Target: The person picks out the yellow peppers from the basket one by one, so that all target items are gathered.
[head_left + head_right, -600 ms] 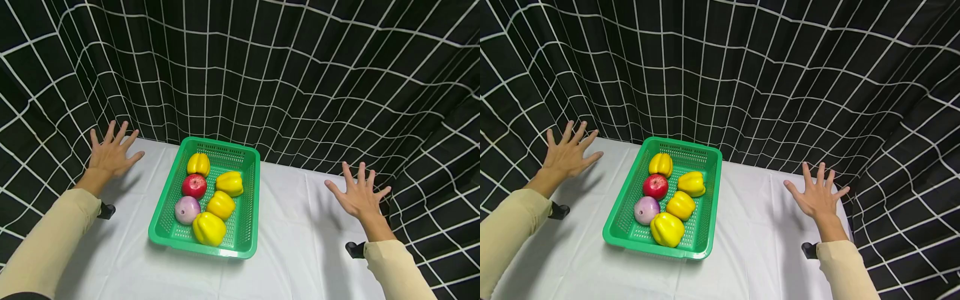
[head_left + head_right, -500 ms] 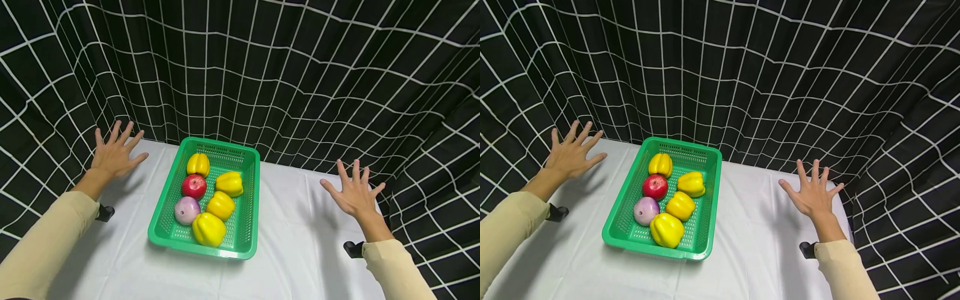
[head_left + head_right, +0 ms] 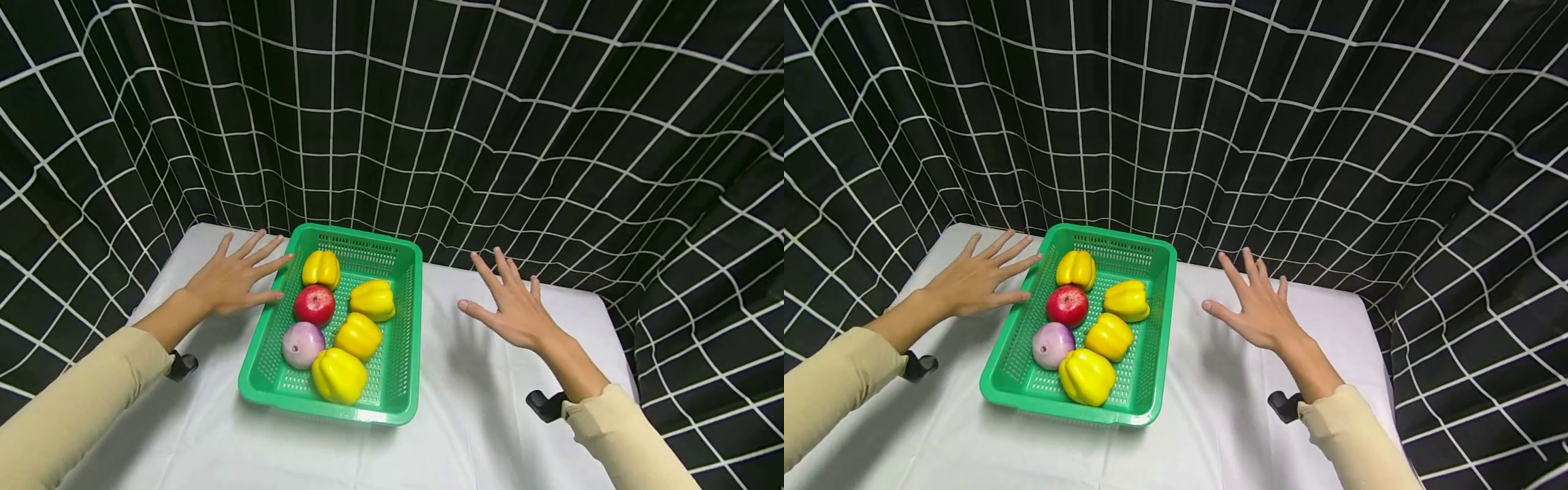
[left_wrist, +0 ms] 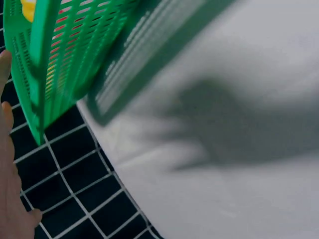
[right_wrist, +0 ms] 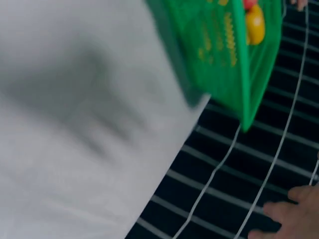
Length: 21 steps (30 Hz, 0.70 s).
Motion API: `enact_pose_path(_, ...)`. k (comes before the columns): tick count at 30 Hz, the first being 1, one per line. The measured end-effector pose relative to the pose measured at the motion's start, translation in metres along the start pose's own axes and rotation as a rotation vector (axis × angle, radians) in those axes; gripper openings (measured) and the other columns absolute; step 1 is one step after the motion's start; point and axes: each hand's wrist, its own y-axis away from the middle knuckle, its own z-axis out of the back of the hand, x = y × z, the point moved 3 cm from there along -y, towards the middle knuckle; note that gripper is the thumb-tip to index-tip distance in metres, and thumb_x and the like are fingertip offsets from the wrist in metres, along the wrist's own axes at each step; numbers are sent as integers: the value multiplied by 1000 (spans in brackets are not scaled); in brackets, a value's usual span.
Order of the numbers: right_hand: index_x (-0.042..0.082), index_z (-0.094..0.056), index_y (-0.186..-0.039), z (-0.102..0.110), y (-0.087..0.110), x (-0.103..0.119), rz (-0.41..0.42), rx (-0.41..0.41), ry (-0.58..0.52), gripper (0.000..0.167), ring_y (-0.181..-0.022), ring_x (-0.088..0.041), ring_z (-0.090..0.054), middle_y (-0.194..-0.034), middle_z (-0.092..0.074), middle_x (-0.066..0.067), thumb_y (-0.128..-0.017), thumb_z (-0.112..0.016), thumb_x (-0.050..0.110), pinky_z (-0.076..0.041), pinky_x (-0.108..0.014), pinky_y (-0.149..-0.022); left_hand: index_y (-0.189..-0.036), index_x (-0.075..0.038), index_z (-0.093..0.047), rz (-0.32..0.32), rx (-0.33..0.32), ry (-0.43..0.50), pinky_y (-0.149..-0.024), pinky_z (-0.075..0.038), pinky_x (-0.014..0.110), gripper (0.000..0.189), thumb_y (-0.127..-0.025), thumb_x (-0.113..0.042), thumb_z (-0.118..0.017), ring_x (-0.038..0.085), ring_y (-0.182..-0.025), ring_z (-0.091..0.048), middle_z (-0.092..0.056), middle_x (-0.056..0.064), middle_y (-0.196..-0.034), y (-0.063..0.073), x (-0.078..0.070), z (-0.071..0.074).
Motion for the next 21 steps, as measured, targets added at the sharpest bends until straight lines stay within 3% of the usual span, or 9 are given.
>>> enact_pose_path(6,36,-9,-160,-13,-5,35,64,95,-247,100,-151,-40,-12,-167,1,-7,-85,-72,54,-20,-73,-110,-153,-22,-43,-70,64,36,-112,-10,74,74,-92,-63,-54,38,-150,-18,-27,9,-163,1,-11,-8)
enact_pose_path(11,31,-14,-160,-26,-7,58,140,165,-467,104,-151,-34,-16,-167,-9,-5,-82,-81,42,-24,-68,-112,-152,-20,-44,-63,123,92,-110,-11,75,71,-94,-58,-56,39,-149,-22,-31,10,-161,2,-15,-10)
enact_pose_path(16,27,-15,-161,-40,-8,80,140,404,-723,101,-147,-36,-29,-166,-15,-4,-84,-81,34,-34,-56,-112,-154,-20,-39,-43,167,121,-111,-11,74,71,-95,-57,-56,39,-149,-19,-28,10,-162,4,-16,-10)
enact_pose_path(21,22,-18,-160,-57,-8,94,102,647,-836,94,-142,-38,-37,-162,-25,-14,-88,-76,38,-42,-48,-109,-154,-20,-39,-39,170,132,-111,-10,74,71,-96,-56,-56,40,-149,-19,-28,10,-162,5,-15,-11)
